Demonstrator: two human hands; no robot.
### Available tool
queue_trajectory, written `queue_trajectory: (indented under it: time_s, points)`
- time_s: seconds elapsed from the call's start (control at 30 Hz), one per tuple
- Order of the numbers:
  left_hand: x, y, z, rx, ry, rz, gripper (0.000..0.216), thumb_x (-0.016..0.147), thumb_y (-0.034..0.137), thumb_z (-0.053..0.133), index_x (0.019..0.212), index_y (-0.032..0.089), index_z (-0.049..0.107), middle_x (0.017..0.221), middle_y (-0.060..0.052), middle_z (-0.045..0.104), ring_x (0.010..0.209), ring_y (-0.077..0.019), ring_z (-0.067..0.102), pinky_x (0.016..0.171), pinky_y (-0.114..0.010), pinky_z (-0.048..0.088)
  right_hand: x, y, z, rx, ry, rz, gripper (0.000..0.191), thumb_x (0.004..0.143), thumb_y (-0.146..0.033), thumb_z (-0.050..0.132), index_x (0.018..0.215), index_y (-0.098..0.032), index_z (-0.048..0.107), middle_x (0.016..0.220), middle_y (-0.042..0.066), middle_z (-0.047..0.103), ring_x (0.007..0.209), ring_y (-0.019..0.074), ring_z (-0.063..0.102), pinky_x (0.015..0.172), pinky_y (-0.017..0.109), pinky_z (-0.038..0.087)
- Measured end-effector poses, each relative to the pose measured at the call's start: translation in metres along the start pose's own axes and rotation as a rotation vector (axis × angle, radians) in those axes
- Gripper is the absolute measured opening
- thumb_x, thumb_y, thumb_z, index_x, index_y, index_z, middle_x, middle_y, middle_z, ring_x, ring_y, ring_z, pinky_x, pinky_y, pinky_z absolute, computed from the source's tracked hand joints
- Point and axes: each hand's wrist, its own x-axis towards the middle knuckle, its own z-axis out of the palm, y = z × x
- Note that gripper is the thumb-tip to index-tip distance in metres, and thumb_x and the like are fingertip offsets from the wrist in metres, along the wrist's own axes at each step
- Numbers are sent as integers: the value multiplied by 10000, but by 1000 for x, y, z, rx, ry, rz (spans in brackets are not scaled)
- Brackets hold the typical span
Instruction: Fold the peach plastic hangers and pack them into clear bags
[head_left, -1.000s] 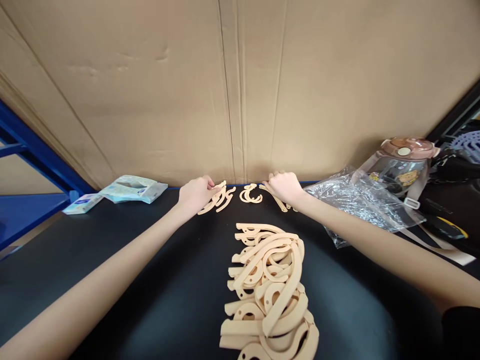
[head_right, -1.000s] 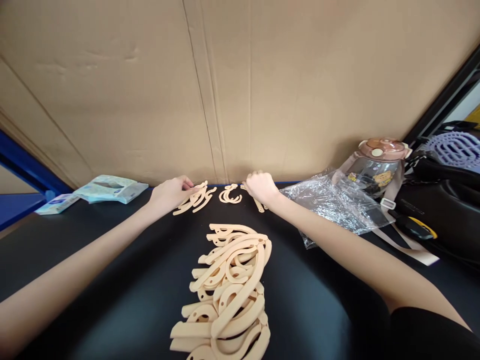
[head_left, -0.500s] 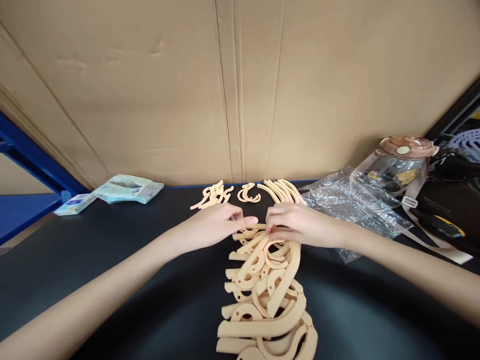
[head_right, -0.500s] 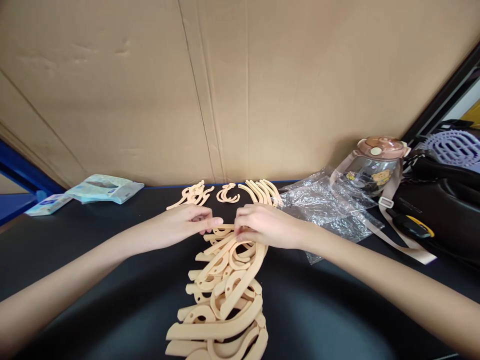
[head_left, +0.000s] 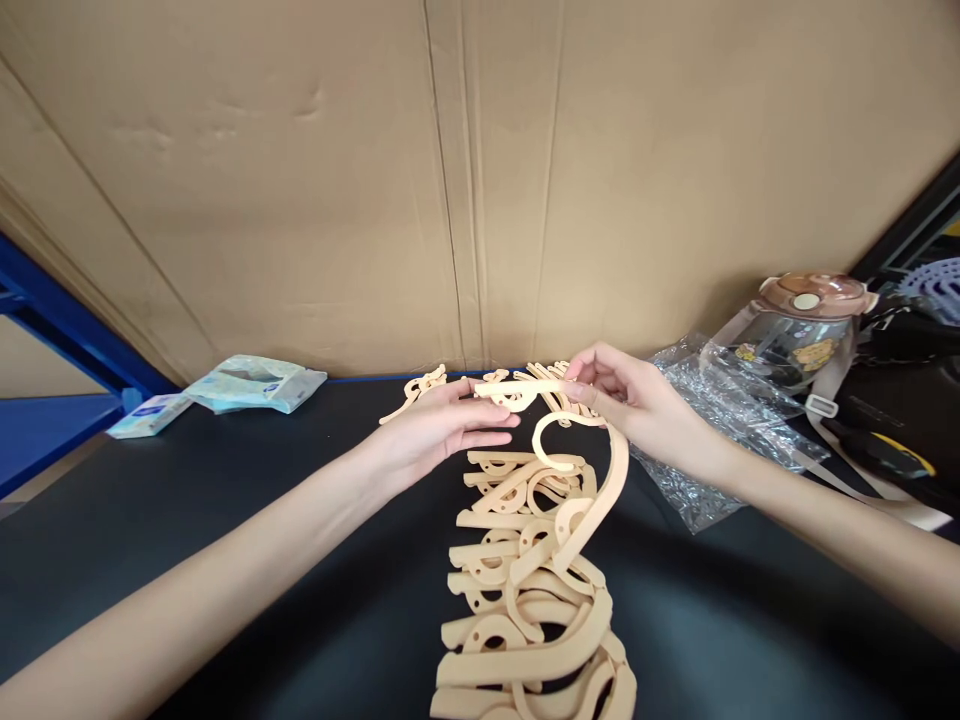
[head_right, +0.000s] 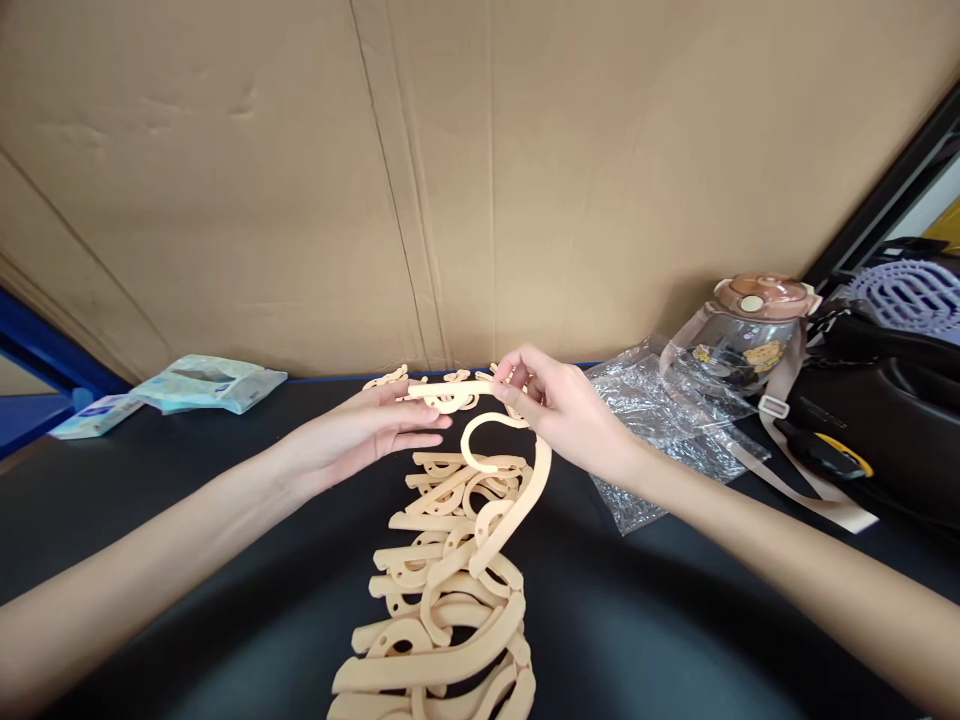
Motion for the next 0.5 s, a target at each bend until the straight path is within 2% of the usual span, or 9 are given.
queue_trajectory:
  time_s: [0.13, 0.2, 0.27, 0.37, 0.43, 0.5]
  points:
    - [4, -1, 4, -133, 43, 55, 108, 778, 159, 635, 881, 164, 603, 947, -44, 693, 934, -148, 660, 888, -294, 536, 3, 2, -10, 74, 42, 27, 227, 889, -413, 558, 949, -196, 530, 825, 15, 586, 677, 135, 567, 592, 271, 462]
    - [5, 1, 6, -154, 43, 68, 112, 792, 170, 613, 902, 149, 622, 942, -57, 688, 891, -148, 656, 837, -281, 542, 5, 2, -16, -47, 50, 15, 213, 910, -384, 518, 1004, -193, 527, 855, 29, 614, 684, 146, 590, 597, 282, 463]
    - [7, 2, 11, -145, 31, 71, 122, 787, 168, 612, 901, 130, 634, 897, -62, 670, 793, -137, 642, 690, -240, 532, 8, 0, -20, -323, 18, -39, 201, 944, -347, 452, 1058, -197, 523, 866, 34, 648, 687, 162, 606, 601, 298, 441]
    - [9, 3, 22, -101, 5, 84, 64, 810, 168, 574, 828, 126, 617, 790, -33, 601, 644, -93, 570, 496, -179, 399, 12, -7, -18, -809, -72, -186, 232, 993, -322, 346, 1011, -193, 537, 823, 36, 661, 601, 166, 580, 514, 292, 346]
    - [11, 2, 30, -60, -8, 100, 101, 848, 192, 532, 795, 132, 593, 773, -14, 555, 578, -60, 503, 460, -170, 324, 14, -12, -16, -1063, -117, -295, 247, 999, -278, 321, 937, -182, 541, 810, 48, 642, 514, 150, 523, 442, 291, 242]
    - [11, 3, 36, -8, -22, 119, 139, 867, 210, 515, 760, 137, 564, 799, -8, 542, 528, -36, 436, 449, -173, 279, 15, -16, -15, -1241, -159, -395, 200, 963, -151, 347, 903, -173, 536, 798, 53, 618, 485, 141, 493, 423, 298, 176]
